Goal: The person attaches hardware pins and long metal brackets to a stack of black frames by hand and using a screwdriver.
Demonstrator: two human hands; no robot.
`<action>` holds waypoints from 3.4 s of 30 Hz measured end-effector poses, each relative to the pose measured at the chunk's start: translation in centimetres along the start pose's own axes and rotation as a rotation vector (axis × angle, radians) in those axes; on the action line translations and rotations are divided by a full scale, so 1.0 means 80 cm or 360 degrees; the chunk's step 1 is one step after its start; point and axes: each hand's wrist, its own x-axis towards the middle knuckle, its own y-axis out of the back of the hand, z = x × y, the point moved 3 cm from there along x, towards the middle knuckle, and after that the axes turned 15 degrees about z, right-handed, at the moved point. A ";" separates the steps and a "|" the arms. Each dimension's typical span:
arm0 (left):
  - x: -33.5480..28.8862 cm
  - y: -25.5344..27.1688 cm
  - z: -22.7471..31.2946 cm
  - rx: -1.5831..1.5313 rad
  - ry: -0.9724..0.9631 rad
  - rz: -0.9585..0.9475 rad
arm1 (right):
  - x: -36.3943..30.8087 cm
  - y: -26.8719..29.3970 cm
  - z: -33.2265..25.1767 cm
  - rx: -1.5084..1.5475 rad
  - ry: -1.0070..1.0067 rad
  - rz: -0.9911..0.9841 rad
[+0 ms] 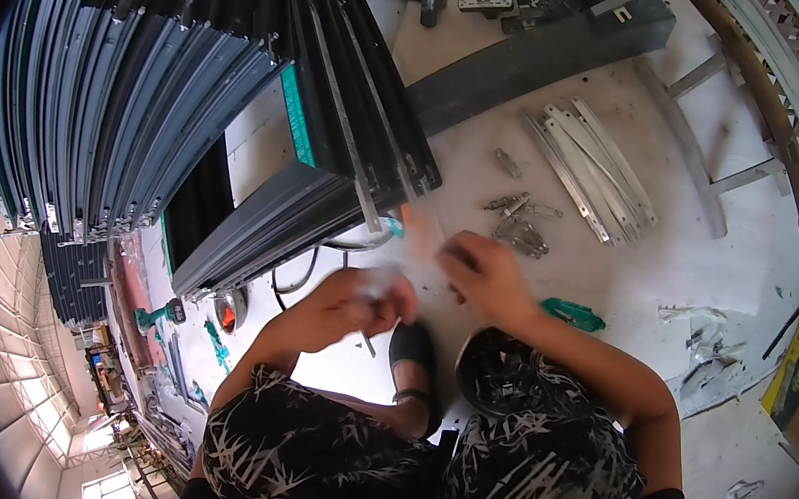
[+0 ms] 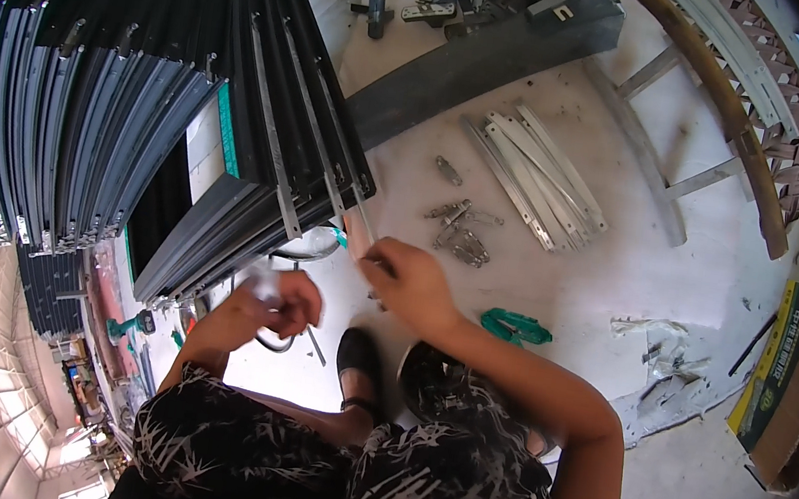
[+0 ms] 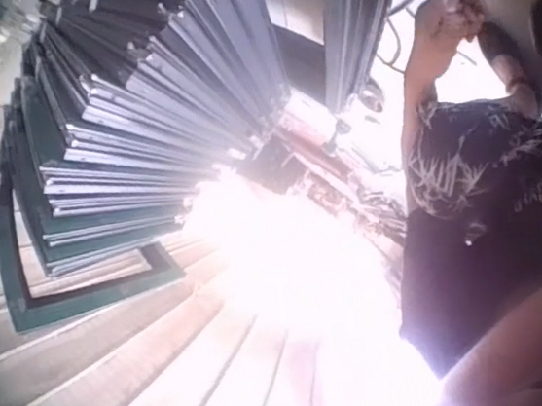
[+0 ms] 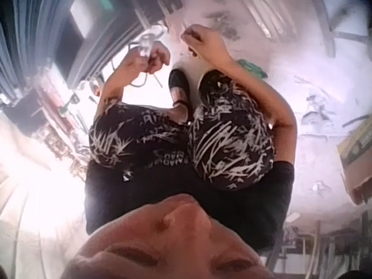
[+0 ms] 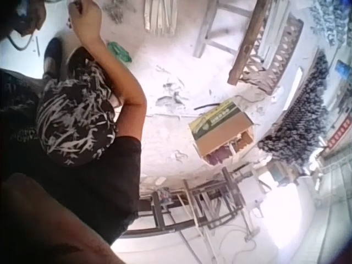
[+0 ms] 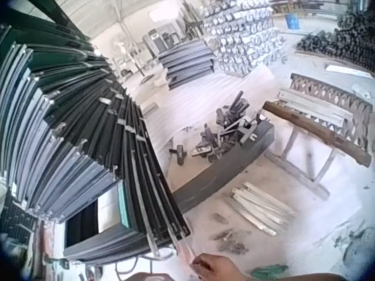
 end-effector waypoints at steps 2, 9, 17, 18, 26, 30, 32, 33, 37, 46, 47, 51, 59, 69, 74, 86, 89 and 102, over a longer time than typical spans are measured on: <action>0.015 -0.018 -0.011 0.0022 0.0021 -0.0333 | 0.007 0.043 0.024 -0.0426 0.0254 0.0240; 0.080 -0.057 -0.172 0.0677 0.0460 -0.0091 | 0.053 0.140 0.020 -0.1606 0.0834 0.0827; 0.087 -0.081 -0.224 0.0942 -0.0090 0.0070 | 0.068 0.130 0.064 -0.2007 0.0982 0.0591; 0.087 -0.080 -0.223 0.0968 -0.0141 0.0069 | 0.068 0.133 0.066 -0.2006 0.0995 0.0570; 0.087 -0.047 -0.238 0.0956 -0.0086 0.0261 | 0.025 0.140 -0.050 -0.2309 0.1191 -0.0160; 0.100 -0.028 -0.243 0.0868 -0.0105 0.0278 | -0.016 0.124 -0.103 -0.2658 0.1231 -0.0657; 0.104 -0.020 -0.230 0.1060 -0.0386 0.0375 | -0.029 0.107 -0.109 -0.2311 0.1342 -0.0800; 0.106 -0.018 -0.204 0.1162 -0.0541 0.0463 | -0.030 0.099 -0.099 -0.2327 0.1289 -0.0804; 0.120 0.001 -0.196 -0.0401 0.0371 0.0452 | -0.035 0.052 -0.032 -0.2095 0.1419 -0.0586; 0.125 0.009 -0.145 -0.0861 0.0558 0.0193 | -0.042 0.003 0.017 -0.1666 0.1135 0.0206; 0.126 0.010 -0.146 -0.0806 0.0571 0.0217 | -0.043 0.004 0.018 -0.1537 0.1032 0.0189; 0.127 0.007 -0.142 -0.0760 0.0588 0.0222 | -0.051 0.008 0.048 0.0158 -0.0462 0.0432; 0.123 0.005 -0.143 -0.0721 0.0507 0.0227 | -0.049 -0.011 0.077 0.1447 -0.1306 0.0207; 0.112 -0.009 -0.155 -0.0776 0.0456 0.0390 | -0.041 -0.019 0.079 0.1439 -0.1428 -0.0076; 0.129 -0.003 -0.143 -0.0974 0.0362 0.0803 | -0.002 -0.033 0.071 0.1448 -0.1271 0.0086; 0.117 0.000 -0.130 -0.0816 0.0341 0.0938 | 0.101 -0.059 0.062 0.1605 -0.1185 0.0133; 0.114 0.006 -0.135 -0.0709 0.0313 0.0858 | 0.100 -0.068 0.071 0.1555 -0.1169 0.0100; 0.125 0.005 -0.136 -0.0733 0.0251 0.0918 | 0.111 -0.069 0.082 0.1650 -0.0993 0.0114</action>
